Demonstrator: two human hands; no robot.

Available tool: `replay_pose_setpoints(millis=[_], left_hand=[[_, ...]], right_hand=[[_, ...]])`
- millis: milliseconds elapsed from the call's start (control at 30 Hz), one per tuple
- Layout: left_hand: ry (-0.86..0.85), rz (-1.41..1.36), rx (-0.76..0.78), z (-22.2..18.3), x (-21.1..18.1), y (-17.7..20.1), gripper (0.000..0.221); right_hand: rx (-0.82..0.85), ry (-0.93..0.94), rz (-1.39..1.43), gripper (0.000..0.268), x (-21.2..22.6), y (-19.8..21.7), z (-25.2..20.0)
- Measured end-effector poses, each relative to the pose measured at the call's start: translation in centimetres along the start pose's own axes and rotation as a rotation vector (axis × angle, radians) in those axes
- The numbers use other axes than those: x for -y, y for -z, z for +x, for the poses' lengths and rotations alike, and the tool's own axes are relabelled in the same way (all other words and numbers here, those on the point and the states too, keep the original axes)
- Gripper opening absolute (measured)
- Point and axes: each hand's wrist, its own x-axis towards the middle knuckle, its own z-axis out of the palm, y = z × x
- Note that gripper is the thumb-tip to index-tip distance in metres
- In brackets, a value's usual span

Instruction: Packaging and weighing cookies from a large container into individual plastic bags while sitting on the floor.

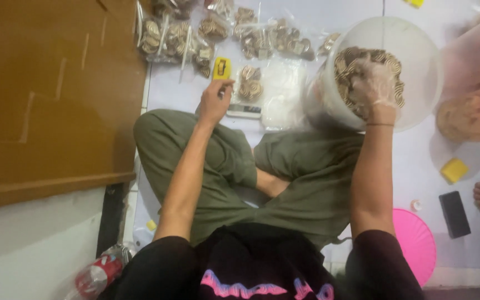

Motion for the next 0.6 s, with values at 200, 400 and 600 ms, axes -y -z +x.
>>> replay_pose_setpoints(millis=[200,400,600], left_hand=[[-0.204,-0.364,0.018,0.2,-1.4,-7.3,0.026],[-0.052,-0.462,0.122,0.4,-12.3,-15.8,0.062],[-0.127,-0.308,0.219,3.0,-14.1,-20.9,0.065]], right_hand=[[0.348,-0.120,-0.062,0.061,2.8,-0.1,0.1],[0.314,-0.398,-0.265,0.036,-3.5,-6.8,1.5],[0.503,-0.294,-0.305,0.020,3.2,1.0,-0.6]])
